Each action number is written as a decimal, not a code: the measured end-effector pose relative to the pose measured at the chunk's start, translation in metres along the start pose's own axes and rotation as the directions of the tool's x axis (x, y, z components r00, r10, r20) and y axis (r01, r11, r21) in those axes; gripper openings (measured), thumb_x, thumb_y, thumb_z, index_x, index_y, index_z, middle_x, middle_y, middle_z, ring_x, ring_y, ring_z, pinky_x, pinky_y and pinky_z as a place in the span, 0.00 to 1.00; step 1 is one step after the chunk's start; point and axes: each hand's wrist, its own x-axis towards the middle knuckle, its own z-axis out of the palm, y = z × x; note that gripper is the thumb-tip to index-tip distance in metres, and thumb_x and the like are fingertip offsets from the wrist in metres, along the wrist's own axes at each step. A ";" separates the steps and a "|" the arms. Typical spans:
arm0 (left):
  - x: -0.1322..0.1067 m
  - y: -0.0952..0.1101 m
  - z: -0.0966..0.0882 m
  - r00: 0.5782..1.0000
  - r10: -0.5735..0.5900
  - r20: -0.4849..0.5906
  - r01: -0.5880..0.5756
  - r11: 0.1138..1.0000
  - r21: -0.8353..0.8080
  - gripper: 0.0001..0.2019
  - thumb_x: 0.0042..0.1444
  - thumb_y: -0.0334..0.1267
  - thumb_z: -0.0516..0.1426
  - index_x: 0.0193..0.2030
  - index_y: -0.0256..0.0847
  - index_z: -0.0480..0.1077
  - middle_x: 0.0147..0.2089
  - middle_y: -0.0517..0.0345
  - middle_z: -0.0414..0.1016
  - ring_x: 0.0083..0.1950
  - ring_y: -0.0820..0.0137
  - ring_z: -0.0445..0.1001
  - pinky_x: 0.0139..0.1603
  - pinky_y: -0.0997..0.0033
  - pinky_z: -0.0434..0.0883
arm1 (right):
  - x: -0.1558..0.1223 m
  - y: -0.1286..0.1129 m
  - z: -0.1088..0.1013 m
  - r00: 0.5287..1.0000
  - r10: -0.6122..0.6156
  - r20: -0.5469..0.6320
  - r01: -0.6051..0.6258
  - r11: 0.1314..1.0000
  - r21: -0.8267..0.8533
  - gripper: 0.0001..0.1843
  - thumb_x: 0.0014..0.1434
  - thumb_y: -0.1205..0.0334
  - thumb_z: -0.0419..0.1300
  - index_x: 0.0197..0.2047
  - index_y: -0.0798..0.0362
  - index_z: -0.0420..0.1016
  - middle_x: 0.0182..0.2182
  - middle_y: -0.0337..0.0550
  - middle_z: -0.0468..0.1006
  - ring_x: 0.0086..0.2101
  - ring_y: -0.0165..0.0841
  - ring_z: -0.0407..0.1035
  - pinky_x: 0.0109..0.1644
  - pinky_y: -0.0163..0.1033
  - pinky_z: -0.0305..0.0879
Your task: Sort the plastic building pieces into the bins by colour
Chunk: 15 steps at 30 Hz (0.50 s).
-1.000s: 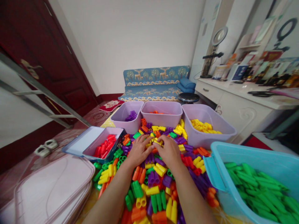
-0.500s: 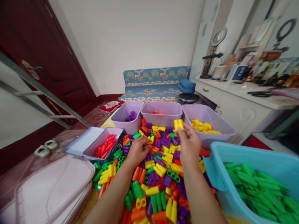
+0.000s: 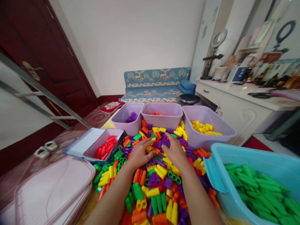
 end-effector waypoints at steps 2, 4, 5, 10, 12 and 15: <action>0.000 0.000 -0.001 1.000 0.012 0.012 -0.012 1.000 -0.018 0.23 0.54 0.43 0.58 0.57 0.45 0.70 0.60 0.48 0.69 0.59 0.57 0.69 0.61 0.55 0.65 | -0.003 0.007 0.010 0.990 -0.050 0.131 0.082 0.964 -0.254 0.32 0.49 0.71 0.57 0.59 0.52 0.68 0.59 0.51 0.67 0.60 0.42 0.58 0.64 0.52 0.52; 0.001 -0.001 -0.001 1.000 0.021 0.007 -0.021 0.998 -0.052 0.22 0.53 0.42 0.59 0.56 0.45 0.71 0.59 0.49 0.70 0.57 0.59 0.70 0.60 0.57 0.66 | -0.005 0.009 0.015 0.973 -0.065 0.222 0.147 0.914 -0.378 0.33 0.50 0.74 0.55 0.60 0.50 0.67 0.59 0.50 0.67 0.60 0.41 0.59 0.64 0.50 0.53; 0.001 -0.002 0.000 1.000 0.022 -0.002 -0.022 0.997 -0.071 0.21 0.53 0.41 0.59 0.55 0.45 0.71 0.58 0.49 0.70 0.57 0.59 0.70 0.59 0.58 0.67 | -0.006 0.008 0.016 0.966 -0.071 0.249 0.169 0.901 -0.400 0.32 0.50 0.75 0.54 0.60 0.49 0.67 0.58 0.49 0.68 0.58 0.40 0.60 0.63 0.49 0.55; 0.001 -0.006 0.002 0.999 0.012 -0.032 -0.017 0.988 -0.154 0.22 0.53 0.39 0.60 0.56 0.45 0.70 0.60 0.49 0.68 0.60 0.60 0.67 0.61 0.58 0.65 | -0.007 -0.001 0.014 0.955 -0.075 0.286 0.181 0.914 -0.363 0.31 0.51 0.72 0.56 0.59 0.49 0.67 0.54 0.49 0.71 0.54 0.39 0.65 0.58 0.46 0.60; 0.001 -0.006 0.002 1.000 0.008 -0.027 -0.012 0.985 -0.172 0.23 0.53 0.38 0.60 0.57 0.44 0.69 0.60 0.49 0.68 0.61 0.59 0.67 0.62 0.58 0.64 | -0.008 -0.003 0.015 0.960 -0.061 0.272 0.161 0.918 -0.362 0.30 0.52 0.70 0.57 0.60 0.51 0.66 0.54 0.50 0.71 0.54 0.40 0.65 0.58 0.46 0.60; 0.002 -0.006 0.002 1.000 -0.001 -0.013 -0.001 0.983 -0.182 0.23 0.52 0.37 0.59 0.57 0.44 0.69 0.61 0.50 0.67 0.61 0.60 0.67 0.62 0.58 0.64 | -0.008 -0.001 0.018 0.967 -0.060 0.248 0.151 0.919 -0.364 0.28 0.52 0.71 0.57 0.57 0.54 0.68 0.53 0.52 0.72 0.53 0.41 0.67 0.58 0.47 0.60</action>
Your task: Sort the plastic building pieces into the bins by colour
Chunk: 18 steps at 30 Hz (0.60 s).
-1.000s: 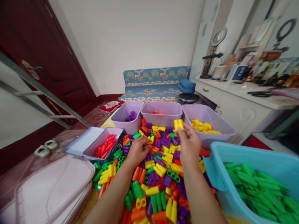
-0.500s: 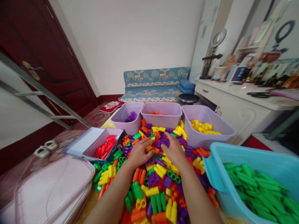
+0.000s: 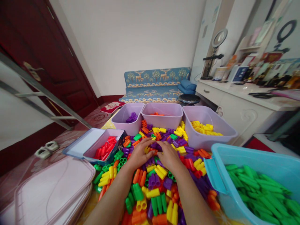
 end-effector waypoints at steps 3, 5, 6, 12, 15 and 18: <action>0.001 0.000 0.000 1.000 0.000 0.007 0.000 1.000 -0.006 0.23 0.52 0.36 0.60 0.56 0.44 0.70 0.62 0.50 0.66 0.61 0.60 0.67 0.62 0.59 0.65 | 0.003 0.002 0.002 0.999 0.028 -0.045 -0.025 0.998 0.063 0.28 0.48 0.73 0.57 0.55 0.56 0.70 0.48 0.51 0.75 0.46 0.39 0.71 0.53 0.44 0.64; 0.001 -0.001 0.001 1.000 0.016 0.011 -0.016 1.000 -0.021 0.23 0.51 0.34 0.60 0.56 0.44 0.70 0.62 0.51 0.66 0.60 0.61 0.67 0.61 0.60 0.65 | 0.005 0.002 0.003 0.998 0.042 -0.056 -0.034 0.989 0.142 0.26 0.47 0.73 0.57 0.52 0.56 0.71 0.42 0.48 0.77 0.41 0.37 0.72 0.48 0.43 0.67; 0.001 -0.002 0.001 1.000 0.027 0.011 -0.026 0.999 -0.030 0.23 0.51 0.33 0.59 0.56 0.44 0.70 0.61 0.51 0.67 0.60 0.61 0.67 0.61 0.61 0.65 | 0.006 0.000 0.002 0.998 0.037 -0.054 -0.026 0.981 0.192 0.25 0.47 0.73 0.57 0.51 0.55 0.72 0.39 0.46 0.77 0.39 0.36 0.72 0.46 0.41 0.68; 0.002 -0.001 -0.001 0.993 0.107 -0.053 -0.110 0.991 -0.074 0.18 0.52 0.33 0.60 0.51 0.45 0.74 0.56 0.53 0.73 0.56 0.62 0.70 0.58 0.61 0.66 | 0.005 -0.015 -0.004 0.990 0.059 -0.131 0.004 0.899 0.437 0.19 0.49 0.69 0.56 0.46 0.52 0.72 0.35 0.42 0.78 0.36 0.33 0.73 0.39 0.37 0.70; 0.003 0.003 -0.004 0.986 0.112 -0.126 -0.122 0.990 -0.075 0.15 0.52 0.38 0.62 0.48 0.44 0.75 0.50 0.53 0.77 0.52 0.62 0.72 0.56 0.60 0.66 | 0.004 -0.020 -0.008 0.987 0.074 -0.140 0.013 0.845 0.535 0.15 0.50 0.66 0.57 0.44 0.53 0.72 0.37 0.44 0.78 0.38 0.34 0.73 0.41 0.38 0.70; 0.003 0.007 -0.006 0.977 0.086 -0.193 -0.110 0.987 -0.116 0.14 0.51 0.41 0.64 0.45 0.43 0.76 0.44 0.53 0.79 0.48 0.62 0.73 0.53 0.61 0.67 | 0.005 -0.022 -0.010 0.987 0.079 -0.144 0.023 0.804 0.594 0.12 0.50 0.62 0.59 0.40 0.54 0.73 0.37 0.45 0.78 0.37 0.35 0.73 0.41 0.39 0.71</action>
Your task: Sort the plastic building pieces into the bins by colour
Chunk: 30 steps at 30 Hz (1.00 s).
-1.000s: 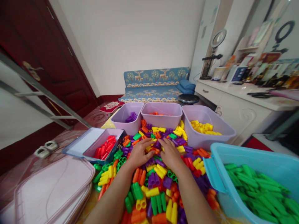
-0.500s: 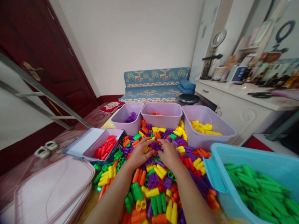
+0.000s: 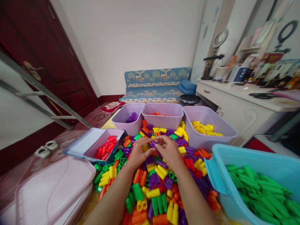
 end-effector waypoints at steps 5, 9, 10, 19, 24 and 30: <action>-0.001 0.000 0.002 0.996 -0.063 -0.069 0.049 0.981 -0.188 0.12 0.51 0.39 0.63 0.42 0.40 0.75 0.40 0.53 0.77 0.40 0.68 0.74 0.43 0.69 0.70 | -0.001 -0.005 0.003 0.999 -0.026 -0.023 0.026 0.999 0.021 0.12 0.51 0.59 0.61 0.40 0.53 0.74 0.36 0.46 0.79 0.37 0.36 0.74 0.42 0.41 0.70; 0.000 -0.003 0.004 0.967 -0.164 -0.197 0.092 0.940 -0.330 0.10 0.47 0.36 0.65 0.38 0.38 0.75 0.40 0.54 0.74 0.36 0.71 0.73 0.36 0.73 0.70 | -0.001 -0.006 0.001 0.995 -0.024 -0.098 0.022 0.999 -0.027 0.13 0.53 0.56 0.60 0.40 0.53 0.75 0.37 0.47 0.79 0.38 0.38 0.74 0.43 0.43 0.70; 0.002 -0.003 0.003 0.947 -0.211 -0.241 0.105 0.915 -0.389 0.10 0.46 0.36 0.65 0.37 0.38 0.74 0.40 0.54 0.74 0.36 0.71 0.74 0.35 0.74 0.71 | -0.001 -0.005 0.000 0.994 -0.026 -0.110 0.021 0.999 -0.042 0.13 0.53 0.55 0.59 0.39 0.53 0.75 0.37 0.47 0.80 0.38 0.38 0.74 0.43 0.43 0.69; 0.043 -0.001 -0.036 0.641 -0.686 -0.345 0.064 0.496 -0.866 0.11 0.43 0.29 0.64 0.36 0.34 0.75 0.34 0.56 0.79 0.36 0.73 0.78 0.48 0.70 0.73 | -0.002 -0.005 0.003 0.997 0.013 -0.074 -0.018 0.998 -0.062 0.13 0.54 0.55 0.58 0.37 0.53 0.76 0.33 0.46 0.80 0.35 0.39 0.75 0.38 0.42 0.70; 0.064 -0.008 -0.047 0.664 -0.651 -0.368 0.042 0.524 -0.851 0.11 0.44 0.26 0.61 0.37 0.33 0.76 0.35 0.54 0.79 0.41 0.70 0.78 0.56 0.64 0.70 | -0.003 -0.004 0.005 0.998 -0.002 -0.058 -0.002 0.997 -0.072 0.12 0.54 0.56 0.58 0.37 0.53 0.77 0.33 0.44 0.81 0.33 0.37 0.76 0.39 0.41 0.70; 0.076 -0.010 -0.050 0.675 -0.646 -0.356 0.148 0.592 -0.792 0.29 0.46 0.29 0.62 0.58 0.35 0.66 0.55 0.46 0.73 0.57 0.63 0.72 0.60 0.65 0.67 | -0.004 -0.002 0.005 0.999 0.000 -0.053 -0.003 0.998 -0.064 0.11 0.55 0.56 0.58 0.37 0.52 0.77 0.32 0.44 0.81 0.33 0.37 0.76 0.38 0.40 0.70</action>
